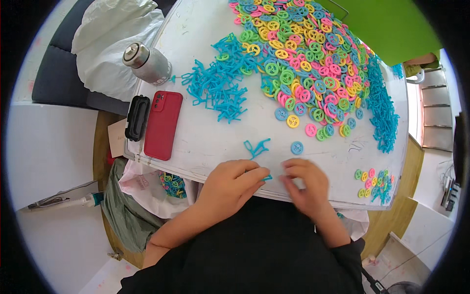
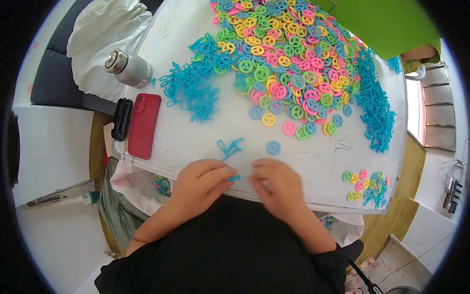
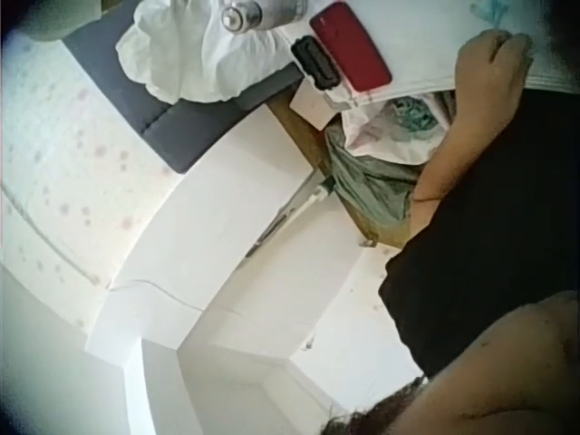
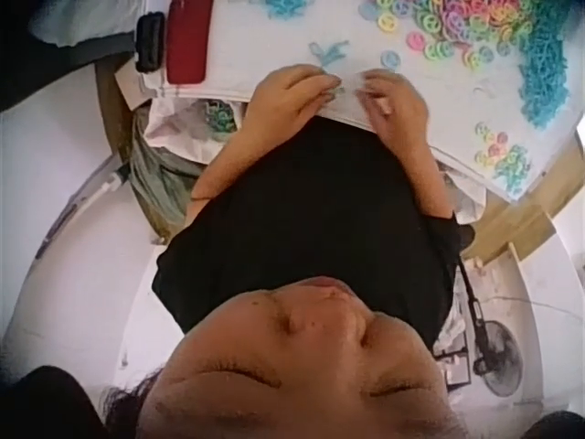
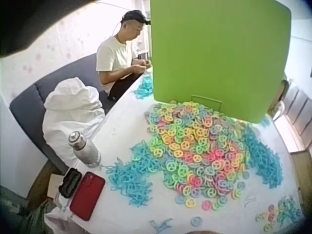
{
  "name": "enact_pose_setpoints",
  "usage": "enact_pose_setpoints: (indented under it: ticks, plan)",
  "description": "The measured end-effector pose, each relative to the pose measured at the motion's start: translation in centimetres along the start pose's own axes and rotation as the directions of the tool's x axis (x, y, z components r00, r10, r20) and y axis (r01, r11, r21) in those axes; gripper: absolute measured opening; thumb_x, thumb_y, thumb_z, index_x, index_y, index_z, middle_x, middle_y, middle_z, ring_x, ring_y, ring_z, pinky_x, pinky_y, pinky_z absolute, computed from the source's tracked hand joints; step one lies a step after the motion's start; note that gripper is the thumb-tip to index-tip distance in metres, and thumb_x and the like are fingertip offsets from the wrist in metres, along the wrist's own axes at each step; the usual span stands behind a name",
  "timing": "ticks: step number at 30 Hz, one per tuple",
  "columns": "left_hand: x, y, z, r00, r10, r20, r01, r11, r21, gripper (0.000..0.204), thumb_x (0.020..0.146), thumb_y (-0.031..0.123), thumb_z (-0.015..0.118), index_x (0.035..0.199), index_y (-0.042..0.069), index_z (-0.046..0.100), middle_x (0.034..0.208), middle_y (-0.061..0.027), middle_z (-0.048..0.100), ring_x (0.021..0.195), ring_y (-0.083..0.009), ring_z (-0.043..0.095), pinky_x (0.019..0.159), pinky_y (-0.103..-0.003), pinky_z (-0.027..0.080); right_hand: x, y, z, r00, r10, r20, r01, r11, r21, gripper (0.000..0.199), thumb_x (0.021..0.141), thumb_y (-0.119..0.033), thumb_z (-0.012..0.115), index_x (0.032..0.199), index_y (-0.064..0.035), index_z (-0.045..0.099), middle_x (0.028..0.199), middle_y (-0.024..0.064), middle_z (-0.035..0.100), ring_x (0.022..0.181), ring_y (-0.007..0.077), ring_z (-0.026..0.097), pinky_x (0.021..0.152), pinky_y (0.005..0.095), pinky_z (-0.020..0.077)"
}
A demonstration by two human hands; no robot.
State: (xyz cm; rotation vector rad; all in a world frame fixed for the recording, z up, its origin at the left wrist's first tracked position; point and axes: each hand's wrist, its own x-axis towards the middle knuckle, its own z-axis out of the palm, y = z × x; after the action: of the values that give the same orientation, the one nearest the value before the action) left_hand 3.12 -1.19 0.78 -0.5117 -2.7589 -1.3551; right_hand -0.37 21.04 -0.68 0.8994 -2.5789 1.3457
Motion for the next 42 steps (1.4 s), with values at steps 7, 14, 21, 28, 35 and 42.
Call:
enact_pose_setpoints:
  ticks: [7,14,21,28,35,42]
  plan:
    - [0.1,-0.9,1.6,0.981,0.024,-0.191,-0.026,1.000,-0.006,0.022,0.079,0.004,0.075,0.101,0.010,0.073,0.103,-0.0090,0.067,0.088,-0.0282,0.064,0.077,-0.036,0.051,0.1,3.2,-0.1,0.957,0.289,-0.040,-0.287,0.908,-0.306,0.042,0.080,0.001,0.074,0.120,0.0007,0.064,0.097,0.0112,0.061,0.070,0.0220,0.061,0.059,0.0291,0.0485]
    - [0.4,-0.9,1.7,0.971,-0.123,-0.205,0.073,0.969,-0.236,0.024,0.079,0.002,0.076,0.103,0.007,0.074,0.105,-0.0106,0.069,0.089,-0.0255,0.066,0.078,-0.034,0.052,0.3,3.3,0.1,0.954,0.294,-0.060,-0.299,0.915,-0.269,0.033,0.084,-0.004,0.073,0.116,0.0015,0.065,0.095,0.0108,0.063,0.071,0.0194,0.062,0.060,0.0285,0.0503]
    - [1.6,-0.7,2.9,0.961,-0.181,-0.209,0.069,0.889,-0.453,0.028,0.080,-0.002,0.075,0.107,0.004,0.074,0.113,-0.0156,0.071,0.101,-0.0235,0.069,0.085,-0.031,0.053,1.3,1.4,-0.3,0.781,0.518,0.349,-0.560,0.334,0.758,0.018,0.090,-0.004,0.069,0.106,0.0026,0.065,0.097,0.0097,0.069,0.081,0.0151,0.068,0.070,0.0287,0.0592]
    - [1.4,-0.8,3.8,0.941,-0.141,-0.309,0.020,0.932,-0.362,0.026,0.082,0.003,0.075,0.108,0.005,0.074,0.113,-0.0147,0.071,0.096,-0.0263,0.070,0.080,-0.033,0.055,1.8,0.0,1.0,0.711,0.591,0.381,-0.536,0.105,0.837,0.010,0.095,-0.009,0.066,0.099,-0.0009,0.060,0.098,0.0122,0.070,0.088,0.0184,0.071,0.078,0.0349,0.0624]
    - [1.5,-0.6,3.3,0.918,0.158,-0.363,-0.138,0.987,0.079,0.031,0.077,0.002,0.077,0.107,0.008,0.074,0.107,-0.0113,0.072,0.088,-0.0274,0.069,0.076,-0.034,0.054,1.5,0.2,1.4,0.704,0.598,0.383,-0.519,0.065,0.852,0.010,0.096,-0.009,0.065,0.098,-0.0008,0.060,0.095,0.0084,0.069,0.085,0.0158,0.070,0.076,0.0324,0.0604]
    - [1.4,-0.1,3.5,0.953,-0.148,-0.265,0.093,0.973,-0.212,0.036,0.078,0.010,0.081,0.112,0.007,0.070,0.110,-0.0098,0.071,0.099,-0.0269,0.069,0.084,-0.036,0.053,0.7,0.6,1.6,0.822,0.556,0.119,-0.505,0.618,0.602,0.026,0.096,-0.006,0.064,0.121,0.0015,0.061,0.091,0.0058,0.067,0.079,0.0098,0.064,0.073,0.0246,0.0541]
